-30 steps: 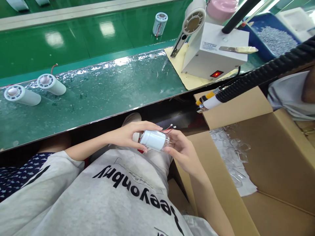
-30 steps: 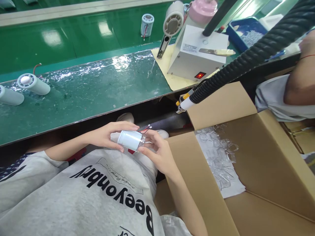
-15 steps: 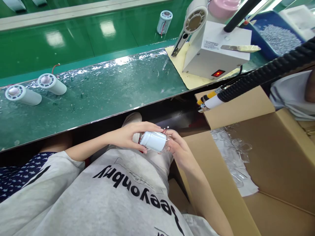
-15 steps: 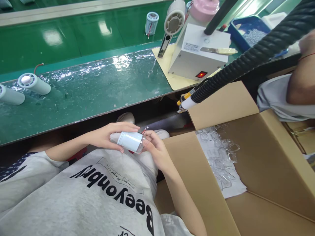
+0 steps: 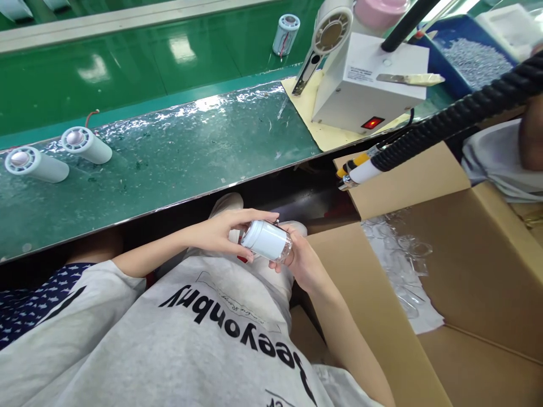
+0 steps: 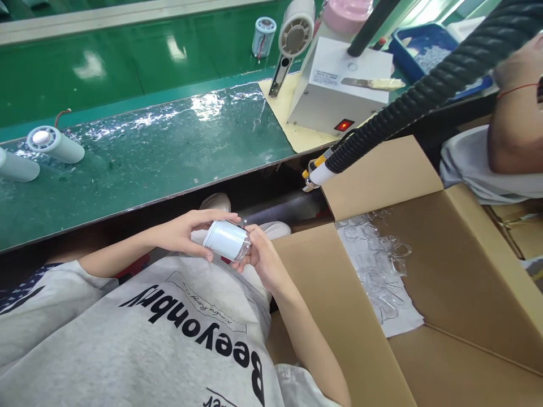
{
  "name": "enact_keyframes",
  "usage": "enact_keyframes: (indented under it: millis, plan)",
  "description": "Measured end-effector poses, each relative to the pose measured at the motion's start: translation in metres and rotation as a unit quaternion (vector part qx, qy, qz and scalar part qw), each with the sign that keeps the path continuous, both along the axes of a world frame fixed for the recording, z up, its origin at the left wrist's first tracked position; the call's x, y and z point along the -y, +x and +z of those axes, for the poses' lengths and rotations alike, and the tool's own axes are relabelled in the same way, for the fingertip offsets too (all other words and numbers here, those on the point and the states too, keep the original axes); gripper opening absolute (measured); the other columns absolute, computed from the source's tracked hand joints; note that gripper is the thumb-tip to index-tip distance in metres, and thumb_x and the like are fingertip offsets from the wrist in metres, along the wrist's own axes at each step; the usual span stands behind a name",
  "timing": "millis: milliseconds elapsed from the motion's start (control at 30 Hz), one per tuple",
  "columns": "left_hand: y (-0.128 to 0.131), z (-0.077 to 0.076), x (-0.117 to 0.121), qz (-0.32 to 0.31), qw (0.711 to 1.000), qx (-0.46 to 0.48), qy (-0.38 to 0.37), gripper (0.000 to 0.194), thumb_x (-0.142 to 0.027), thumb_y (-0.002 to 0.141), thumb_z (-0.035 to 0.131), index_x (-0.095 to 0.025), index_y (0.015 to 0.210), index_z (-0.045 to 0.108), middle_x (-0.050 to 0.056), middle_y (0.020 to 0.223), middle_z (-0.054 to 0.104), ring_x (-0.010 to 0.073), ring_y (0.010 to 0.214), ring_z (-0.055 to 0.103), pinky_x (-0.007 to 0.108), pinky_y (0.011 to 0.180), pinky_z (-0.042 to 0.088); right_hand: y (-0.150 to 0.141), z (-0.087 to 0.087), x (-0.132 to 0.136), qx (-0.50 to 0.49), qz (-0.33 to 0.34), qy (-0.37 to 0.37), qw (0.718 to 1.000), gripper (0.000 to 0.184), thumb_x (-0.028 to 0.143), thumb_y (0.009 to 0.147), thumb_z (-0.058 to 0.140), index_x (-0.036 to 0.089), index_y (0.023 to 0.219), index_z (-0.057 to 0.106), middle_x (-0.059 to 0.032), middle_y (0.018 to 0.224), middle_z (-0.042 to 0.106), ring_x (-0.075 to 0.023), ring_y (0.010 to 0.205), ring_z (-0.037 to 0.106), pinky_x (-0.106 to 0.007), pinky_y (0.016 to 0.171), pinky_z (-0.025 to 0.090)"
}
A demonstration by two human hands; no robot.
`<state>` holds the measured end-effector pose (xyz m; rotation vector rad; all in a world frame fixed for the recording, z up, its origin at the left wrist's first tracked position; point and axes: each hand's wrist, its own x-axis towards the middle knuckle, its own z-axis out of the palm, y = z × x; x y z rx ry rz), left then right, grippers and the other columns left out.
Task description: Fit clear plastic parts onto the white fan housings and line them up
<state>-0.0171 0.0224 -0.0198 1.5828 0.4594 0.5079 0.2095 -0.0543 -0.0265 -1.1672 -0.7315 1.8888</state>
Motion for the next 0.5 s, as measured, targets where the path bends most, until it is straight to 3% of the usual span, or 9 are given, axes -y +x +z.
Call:
enact_keyframes:
  millis: [267, 500]
  plan:
    - [0.030, -0.023, -0.018, 0.011, 0.986, 0.056, -0.157, 0.087, -0.032, 0.075, 0.095, -0.026, 0.153, 0.058, 0.019, 0.157, 0.059, 0.0324, 0.139, 0.064, 0.044, 0.113, 0.054, 0.005, -0.025, -0.002, -0.022, -0.095, 0.012, 0.995, 0.060, 0.081, 0.080, 0.070, 0.023, 0.095, 0.057, 0.0001, 0.066, 0.071, -0.0140, 0.044, 0.060, -0.022, 0.038, 0.047]
    - [0.100, -0.040, -0.065, 0.017, 0.973, 0.039, -0.226, 0.084, -0.036, 0.065, 0.101, -0.014, 0.140, 0.069, 0.023, 0.149, 0.065, 0.0354, 0.139, 0.063, 0.050, 0.118, 0.048, 0.024, -0.056, -0.023, -0.050, -0.265, -0.018, 0.963, 0.048, 0.069, 0.096, 0.054, 0.022, 0.099, 0.062, -0.0028, 0.069, 0.070, -0.0161, 0.049, 0.060, -0.023, 0.039, 0.043]
